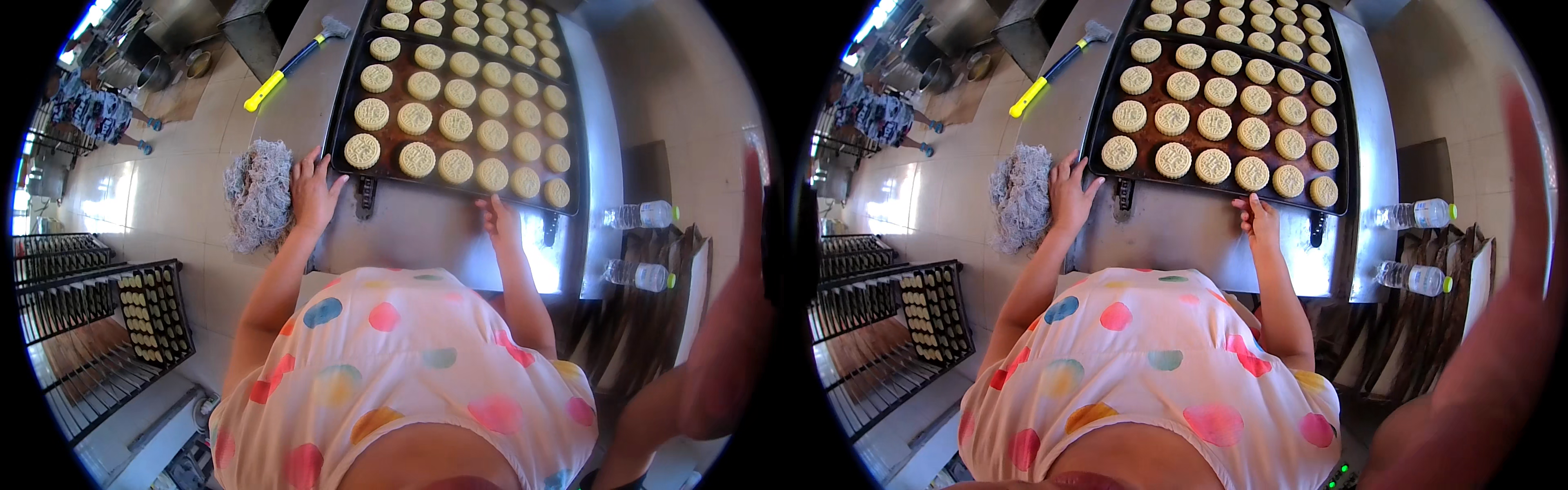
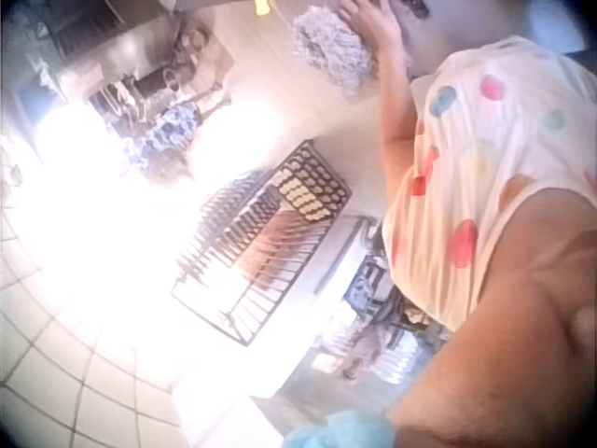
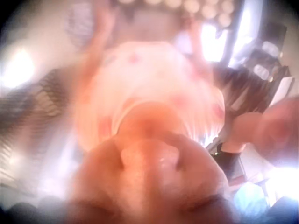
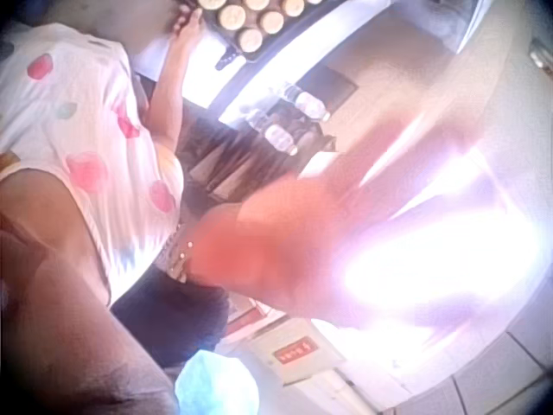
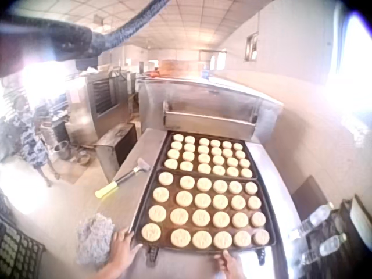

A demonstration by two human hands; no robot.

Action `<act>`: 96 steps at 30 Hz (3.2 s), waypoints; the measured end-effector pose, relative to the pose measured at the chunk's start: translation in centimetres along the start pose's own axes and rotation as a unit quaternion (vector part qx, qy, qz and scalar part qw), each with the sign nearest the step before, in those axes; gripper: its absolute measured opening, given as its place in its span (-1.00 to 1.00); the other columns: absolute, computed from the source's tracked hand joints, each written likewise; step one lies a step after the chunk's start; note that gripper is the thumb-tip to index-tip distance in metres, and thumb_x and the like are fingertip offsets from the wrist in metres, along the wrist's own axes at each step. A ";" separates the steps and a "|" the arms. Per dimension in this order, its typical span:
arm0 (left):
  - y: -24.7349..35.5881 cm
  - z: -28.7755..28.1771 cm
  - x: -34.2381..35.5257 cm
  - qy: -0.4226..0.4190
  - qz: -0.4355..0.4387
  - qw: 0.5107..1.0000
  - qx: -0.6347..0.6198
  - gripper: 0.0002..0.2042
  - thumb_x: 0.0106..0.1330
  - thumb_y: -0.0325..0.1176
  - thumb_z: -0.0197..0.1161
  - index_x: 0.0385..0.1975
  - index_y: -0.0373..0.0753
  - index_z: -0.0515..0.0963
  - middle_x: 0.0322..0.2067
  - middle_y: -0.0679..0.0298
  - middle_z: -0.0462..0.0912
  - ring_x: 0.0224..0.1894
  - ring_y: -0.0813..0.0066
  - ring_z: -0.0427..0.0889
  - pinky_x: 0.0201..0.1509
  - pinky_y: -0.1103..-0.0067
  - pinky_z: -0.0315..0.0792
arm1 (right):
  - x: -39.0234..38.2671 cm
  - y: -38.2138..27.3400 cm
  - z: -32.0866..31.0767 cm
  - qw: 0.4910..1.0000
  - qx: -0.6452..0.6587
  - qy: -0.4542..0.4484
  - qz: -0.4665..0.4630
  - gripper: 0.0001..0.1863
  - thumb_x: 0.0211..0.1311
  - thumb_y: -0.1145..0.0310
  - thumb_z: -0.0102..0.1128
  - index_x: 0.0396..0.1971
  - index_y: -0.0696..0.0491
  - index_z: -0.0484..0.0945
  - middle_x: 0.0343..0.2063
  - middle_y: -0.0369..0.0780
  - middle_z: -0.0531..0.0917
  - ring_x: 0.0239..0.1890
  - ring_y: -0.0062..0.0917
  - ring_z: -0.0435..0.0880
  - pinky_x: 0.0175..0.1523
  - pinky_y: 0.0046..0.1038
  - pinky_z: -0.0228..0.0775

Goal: The person moves large amounts of dough between containers and then arranges small round baked goods on a tray by hand.

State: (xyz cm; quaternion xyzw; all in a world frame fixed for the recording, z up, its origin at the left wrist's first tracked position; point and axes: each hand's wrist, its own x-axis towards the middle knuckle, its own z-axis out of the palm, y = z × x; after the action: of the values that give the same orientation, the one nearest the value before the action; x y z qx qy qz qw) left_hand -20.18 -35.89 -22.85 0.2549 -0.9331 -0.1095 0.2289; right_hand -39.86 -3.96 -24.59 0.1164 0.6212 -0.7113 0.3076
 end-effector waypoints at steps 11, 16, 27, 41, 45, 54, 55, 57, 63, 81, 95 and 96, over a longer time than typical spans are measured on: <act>-0.3 0.8 0.7 0.006 0.008 1.000 0.009 -0.53 0.08 -0.15 0.34 -0.05 -0.30 0.52 0.11 0.19 0.37 0.07 0.13 0.34 0.19 0.30 0.20 | 0.1 -0.4 0.8 1.000 0.014 0.020 -0.002 -0.76 0.35 0.30 0.02 -0.30 0.22 0.45 -0.38 -0.12 0.66 -0.63 -0.73 0.36 -0.67 -0.73 0.12; -0.4 1.1 1.1 0.003 0.001 1.000 0.010 -0.52 0.07 -0.12 0.34 -0.06 -0.29 0.53 0.10 0.22 0.39 0.07 0.18 0.34 0.17 0.34 0.21 | 0.6 -0.4 0.8 0.999 0.008 0.033 -0.001 -0.78 0.35 0.32 0.02 -0.30 0.21 0.45 -0.35 -0.11 0.66 -0.62 -0.74 0.36 -0.66 -0.73 0.12; -0.7 1.7 1.4 0.014 0.005 1.000 0.008 -0.53 0.05 -0.14 0.36 -0.07 -0.27 0.55 0.10 0.23 0.40 0.06 0.19 0.36 0.16 0.34 0.22 | -0.4 -1.8 1.5 0.952 -0.297 -0.037 -0.062 -0.71 0.32 0.23 0.05 -0.36 0.20 0.53 -0.50 -0.14 0.67 -0.69 -0.71 0.42 -0.63 -0.63 0.24; -1.1 1.3 2.1 0.024 0.023 0.999 -0.039 -0.61 0.04 -0.28 0.35 -0.12 -0.30 0.56 0.06 0.22 0.41 0.04 0.19 0.39 0.16 0.36 0.27 | 3.0 -4.3 15.6 0.535 -0.707 -0.065 -0.459 -0.29 -0.06 -0.12 0.28 0.03 0.05 0.43 -0.17 -0.08 0.54 -0.05 -0.22 0.53 0.07 -0.18 0.27; -0.8 1.5 2.1 0.027 0.015 0.998 -0.055 -0.64 0.04 -0.30 0.35 -0.15 -0.30 0.57 0.04 0.22 0.43 0.03 0.19 0.39 0.15 0.37 0.28 | 3.5 -3.9 16.6 0.526 -0.736 -0.076 -0.419 -0.31 -0.05 -0.10 0.28 0.03 0.04 0.42 -0.14 -0.08 0.53 -0.05 -0.23 0.52 0.05 -0.20 0.27; -0.9 1.5 2.1 0.027 0.007 0.999 -0.046 -0.65 0.04 -0.34 0.35 -0.14 -0.27 0.57 0.04 0.27 0.44 0.01 0.20 0.41 0.13 0.36 0.30 | 3.9 -3.7 18.5 0.476 -0.789 -0.067 -0.383 -0.46 -0.01 -0.04 0.27 -0.11 0.02 0.48 -0.21 -0.11 0.55 -0.08 -0.27 0.53 0.00 -0.22 0.28; -0.9 1.5 2.1 0.025 0.007 0.999 -0.040 -0.65 0.03 -0.34 0.35 -0.14 -0.26 0.57 0.04 0.27 0.44 0.01 0.20 0.41 0.13 0.36 0.30 | 3.8 -3.7 18.5 0.480 -0.786 -0.064 -0.385 -0.46 0.00 -0.04 0.26 -0.10 0.02 0.49 -0.20 -0.12 0.55 -0.07 -0.28 0.52 0.01 -0.23 0.26; -0.9 1.6 2.1 0.021 0.003 0.999 -0.037 -0.64 0.03 -0.34 0.35 -0.13 -0.24 0.57 0.04 0.29 0.44 0.02 0.22 0.41 0.14 0.36 0.29 | 3.4 -3.9 18.5 0.486 -0.781 -0.060 -0.388 -0.46 0.01 -0.04 0.24 -0.09 0.03 0.50 -0.18 -0.14 0.55 -0.06 -0.30 0.51 0.03 -0.24 0.23; -0.8 1.5 2.3 0.011 0.007 0.999 -0.033 -0.65 0.05 -0.33 0.34 -0.12 -0.22 0.57 0.06 0.29 0.43 0.04 0.23 0.40 0.15 0.35 0.28 | 2.8 -4.0 18.3 0.514 -0.727 -0.055 -0.452 -0.54 0.02 0.00 0.24 -0.14 -0.02 0.55 -0.20 -0.18 0.56 -0.08 -0.33 0.51 0.03 -0.25 0.23; -0.4 0.9 2.5 0.000 -0.016 0.998 -0.065 -0.64 0.03 -0.36 0.34 -0.13 -0.26 0.55 0.06 0.21 0.43 0.07 0.15 0.38 0.19 0.34 0.23 | 13.8 -13.6 21.5 0.546 -0.745 -0.005 -0.383 -0.31 0.05 -0.12 0.19 0.10 0.03 0.39 -0.01 -0.06 0.50 0.07 -0.20 0.48 0.19 -0.13 0.20; 0.0 1.2 2.9 -0.003 0.004 0.998 -0.063 -0.67 0.05 -0.40 0.30 -0.13 -0.26 0.55 0.07 0.19 0.42 0.06 0.14 0.37 0.19 0.33 0.22 | 19.2 -14.4 24.1 0.519 -0.799 -0.039 -0.302 -0.33 0.03 -0.04 0.21 0.16 -0.10 0.35 0.09 -0.11 0.46 0.14 -0.24 0.42 0.21 -0.05 0.10; 0.0 1.2 3.1 -0.003 0.004 0.998 -0.059 -0.67 0.05 -0.41 0.29 -0.13 -0.27 0.55 0.07 0.18 0.42 0.06 0.15 0.38 0.19 0.34 0.23 | 19.4 -14.4 24.3 0.511 -0.803 -0.052 -0.302 -0.36 0.04 -0.04 0.20 0.12 -0.09 0.38 0.08 -0.13 0.47 0.13 -0.26 0.43 0.20 -0.03 0.10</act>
State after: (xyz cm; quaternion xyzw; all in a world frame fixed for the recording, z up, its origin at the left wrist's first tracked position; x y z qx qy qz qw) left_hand -23.09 -37.41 -22.72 0.2372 -0.9266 -0.1642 0.2413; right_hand -58.25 -32.29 -18.62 -0.4122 0.9078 0.0363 0.0687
